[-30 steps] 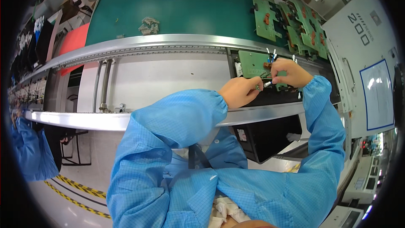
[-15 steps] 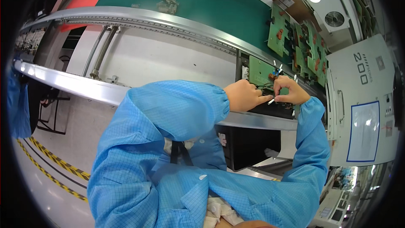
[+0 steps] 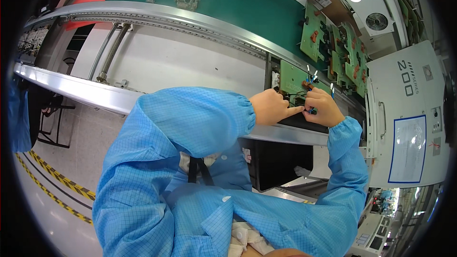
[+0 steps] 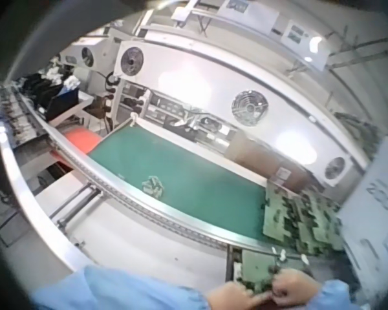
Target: Assembling and wiring electronic circuit boards on a production line.
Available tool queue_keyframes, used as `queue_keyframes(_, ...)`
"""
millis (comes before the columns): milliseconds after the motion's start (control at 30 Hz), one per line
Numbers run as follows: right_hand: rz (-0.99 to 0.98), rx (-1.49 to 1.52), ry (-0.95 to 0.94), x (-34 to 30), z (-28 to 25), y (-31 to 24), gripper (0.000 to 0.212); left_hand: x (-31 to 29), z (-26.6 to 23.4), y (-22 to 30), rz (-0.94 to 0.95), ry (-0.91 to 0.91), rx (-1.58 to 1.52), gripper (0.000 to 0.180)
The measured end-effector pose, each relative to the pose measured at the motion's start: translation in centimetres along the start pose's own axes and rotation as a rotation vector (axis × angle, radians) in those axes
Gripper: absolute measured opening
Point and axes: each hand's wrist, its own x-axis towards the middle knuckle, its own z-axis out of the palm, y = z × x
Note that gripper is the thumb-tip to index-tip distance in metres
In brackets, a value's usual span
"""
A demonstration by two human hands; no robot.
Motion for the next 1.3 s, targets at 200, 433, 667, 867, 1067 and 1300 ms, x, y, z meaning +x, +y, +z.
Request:
queue_keyframes(200, -0.063, -0.114, 0.131, -1.0, 1.5, -0.4, 0.025, 0.1, -0.3, 0.3, 0.023, -0.010, -0.038, 0.055)
queue_keyframes(433, -0.019, -0.139, 0.238, -1.2, 0.3, -2.6, 0.023, -1.3, -0.6, 0.3, -0.004, 0.029, -0.228, 0.052)
queue_keyframes(667, 0.416, -0.043, 0.597, -5.1, 2.8, -5.1, 0.026, -1.6, -2.5, -0.8, -0.257, 0.187, -0.759, 0.022)
queue_keyframes(867, 0.882, 1.075, 0.834, -5.5, 6.0, -5.8, 0.013, -2.3, -2.6, -1.4, -0.351, 0.248, -0.927, 0.013)
queue_keyframes(1067, 0.935, 1.458, 0.705, -3.6, 7.8, -5.7, 0.016, -3.7, -2.8, -1.6, -0.334, 0.187, -0.981, 0.013)
queue_keyframes(1300, 1.012, 1.664, 0.679, -4.6, 8.0, -6.4, 0.018, -4.0, -2.9, -1.6, -0.311, 0.150, -1.030, 0.013)
